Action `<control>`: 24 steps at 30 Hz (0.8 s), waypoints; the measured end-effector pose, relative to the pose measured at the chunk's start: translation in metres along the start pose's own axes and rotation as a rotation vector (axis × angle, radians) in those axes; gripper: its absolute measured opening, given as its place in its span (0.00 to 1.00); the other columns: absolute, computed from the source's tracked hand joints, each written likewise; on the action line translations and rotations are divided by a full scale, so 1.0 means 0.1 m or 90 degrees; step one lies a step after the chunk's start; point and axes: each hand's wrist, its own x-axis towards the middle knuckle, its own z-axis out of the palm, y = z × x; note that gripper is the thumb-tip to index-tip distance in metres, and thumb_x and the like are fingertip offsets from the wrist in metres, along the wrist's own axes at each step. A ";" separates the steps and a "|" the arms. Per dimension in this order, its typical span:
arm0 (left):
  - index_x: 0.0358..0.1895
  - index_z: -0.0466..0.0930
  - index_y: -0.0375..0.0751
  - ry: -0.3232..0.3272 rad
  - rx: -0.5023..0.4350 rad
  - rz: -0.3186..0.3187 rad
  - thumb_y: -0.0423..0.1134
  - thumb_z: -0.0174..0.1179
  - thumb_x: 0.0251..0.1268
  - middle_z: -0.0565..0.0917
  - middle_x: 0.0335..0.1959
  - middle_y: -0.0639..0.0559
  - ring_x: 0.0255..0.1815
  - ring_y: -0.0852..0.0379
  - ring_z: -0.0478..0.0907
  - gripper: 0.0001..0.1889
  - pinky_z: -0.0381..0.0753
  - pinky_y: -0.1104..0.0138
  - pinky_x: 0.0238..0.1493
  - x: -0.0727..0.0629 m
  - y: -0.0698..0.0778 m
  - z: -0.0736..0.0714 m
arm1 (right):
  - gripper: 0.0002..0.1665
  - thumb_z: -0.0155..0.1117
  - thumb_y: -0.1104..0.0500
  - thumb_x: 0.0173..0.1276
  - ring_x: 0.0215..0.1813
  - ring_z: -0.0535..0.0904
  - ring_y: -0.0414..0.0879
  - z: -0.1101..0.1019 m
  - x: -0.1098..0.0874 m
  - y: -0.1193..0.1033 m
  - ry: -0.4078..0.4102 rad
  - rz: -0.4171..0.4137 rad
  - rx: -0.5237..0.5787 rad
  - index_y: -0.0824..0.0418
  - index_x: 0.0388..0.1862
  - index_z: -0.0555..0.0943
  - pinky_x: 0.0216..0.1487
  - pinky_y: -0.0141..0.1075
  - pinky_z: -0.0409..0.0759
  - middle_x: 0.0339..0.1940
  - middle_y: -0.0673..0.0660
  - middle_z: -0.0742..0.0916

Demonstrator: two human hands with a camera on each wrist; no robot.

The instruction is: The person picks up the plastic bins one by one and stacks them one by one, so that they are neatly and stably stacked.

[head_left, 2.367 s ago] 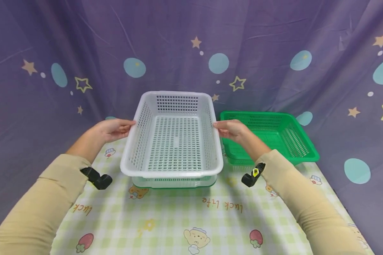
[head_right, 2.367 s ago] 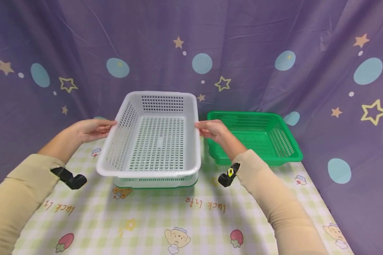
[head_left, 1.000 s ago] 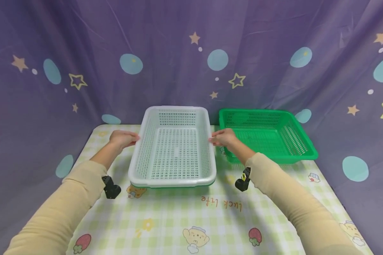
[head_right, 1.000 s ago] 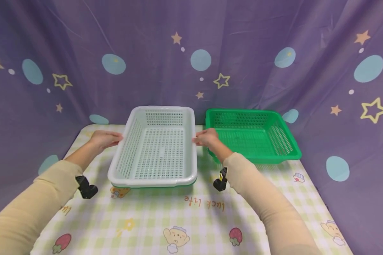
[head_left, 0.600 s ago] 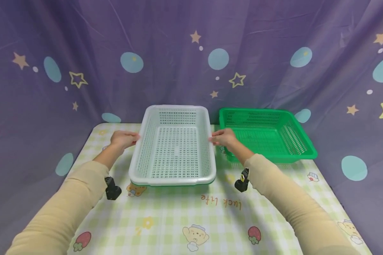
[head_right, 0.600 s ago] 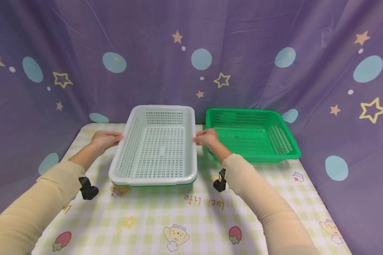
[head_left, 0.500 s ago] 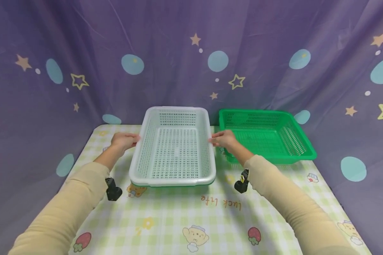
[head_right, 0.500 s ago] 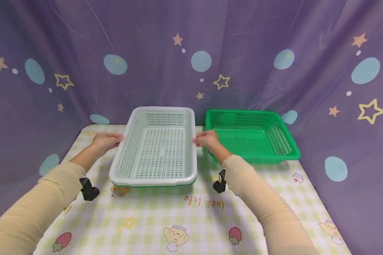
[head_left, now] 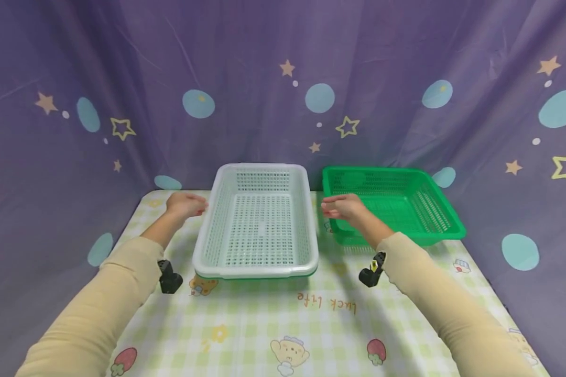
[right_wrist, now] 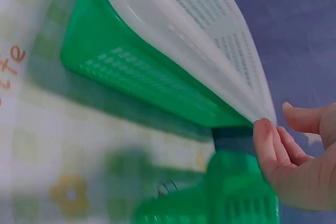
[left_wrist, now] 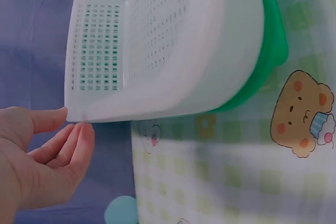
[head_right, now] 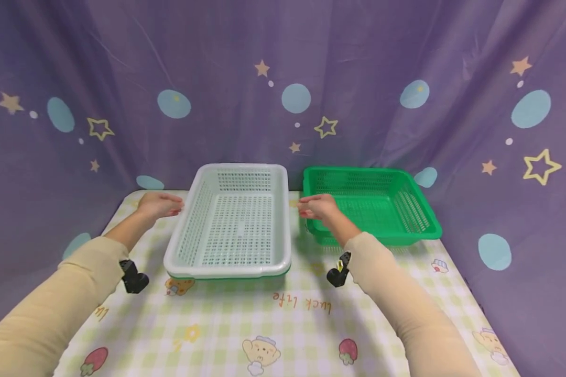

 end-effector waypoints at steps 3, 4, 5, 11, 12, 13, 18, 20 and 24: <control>0.54 0.77 0.25 0.011 0.088 0.013 0.34 0.61 0.62 0.86 0.41 0.40 0.29 0.62 0.82 0.20 0.86 0.73 0.40 -0.03 0.06 0.03 | 0.28 0.58 0.67 0.69 0.31 0.85 0.35 -0.23 -0.11 0.00 -0.002 0.003 -0.013 0.69 0.68 0.68 0.62 0.35 0.79 0.54 0.62 0.84; 0.54 0.77 0.26 0.013 0.116 0.017 0.36 0.61 0.62 0.84 0.49 0.36 0.33 0.57 0.84 0.20 0.86 0.69 0.43 -0.04 0.09 0.04 | 0.28 0.58 0.66 0.70 0.32 0.85 0.34 -0.32 -0.16 0.00 0.000 0.004 -0.022 0.68 0.69 0.68 0.61 0.34 0.80 0.54 0.61 0.84; 0.55 0.78 0.27 0.013 0.141 0.020 0.37 0.61 0.63 0.80 0.55 0.34 0.38 0.51 0.85 0.20 0.86 0.66 0.47 -0.05 0.11 0.04 | 0.29 0.57 0.66 0.70 0.32 0.85 0.33 -0.41 -0.20 0.00 0.001 0.004 -0.028 0.68 0.69 0.67 0.59 0.33 0.81 0.51 0.58 0.85; 0.56 0.77 0.29 -0.012 0.163 0.045 0.38 0.59 0.65 0.78 0.57 0.31 0.54 0.40 0.81 0.20 0.83 0.57 0.56 -0.09 0.27 0.09 | 0.32 0.52 0.67 0.73 0.31 0.84 0.29 -0.92 -0.41 -0.01 0.015 -0.008 -0.023 0.68 0.73 0.59 0.49 0.25 0.84 0.27 0.38 0.84; 0.57 0.77 0.29 -0.019 0.160 0.051 0.38 0.58 0.66 0.78 0.57 0.31 0.54 0.40 0.81 0.20 0.83 0.57 0.57 -0.10 0.30 0.11 | 0.31 0.49 0.68 0.73 0.31 0.84 0.29 -1.00 -0.43 0.00 0.017 -0.009 -0.019 0.68 0.74 0.57 0.49 0.24 0.84 0.25 0.37 0.84; 0.57 0.77 0.29 -0.028 0.156 0.053 0.37 0.58 0.66 0.79 0.56 0.31 0.54 0.40 0.81 0.20 0.83 0.56 0.57 -0.10 0.33 0.13 | 0.32 0.48 0.68 0.74 0.31 0.84 0.28 -1.07 -0.44 0.01 0.022 -0.006 -0.015 0.68 0.74 0.56 0.49 0.24 0.84 0.24 0.36 0.84; 0.58 0.76 0.31 -0.063 0.135 0.049 0.37 0.58 0.67 0.80 0.56 0.33 0.56 0.40 0.80 0.19 0.81 0.57 0.60 -0.10 0.47 0.32 | 0.34 0.49 0.65 0.74 0.31 0.83 0.26 -1.43 -0.49 0.11 0.062 0.011 -0.020 0.67 0.76 0.53 0.49 0.24 0.84 0.23 0.34 0.84; 0.58 0.76 0.33 -0.072 0.126 0.042 0.37 0.58 0.67 0.80 0.57 0.34 0.57 0.41 0.80 0.19 0.81 0.57 0.60 -0.09 0.54 0.43 | 0.36 0.53 0.63 0.73 0.29 0.83 0.26 -1.56 -0.50 0.15 0.085 0.016 -0.028 0.66 0.76 0.53 0.46 0.24 0.84 0.22 0.33 0.84; 0.58 0.77 0.35 -0.080 0.105 0.037 0.37 0.58 0.67 0.81 0.57 0.38 0.57 0.44 0.81 0.18 0.82 0.59 0.59 -0.07 0.73 0.67 | 0.38 0.55 0.61 0.72 0.27 0.83 0.26 -1.82 -0.52 0.20 0.135 0.014 -0.048 0.67 0.75 0.54 0.41 0.23 0.85 0.20 0.33 0.83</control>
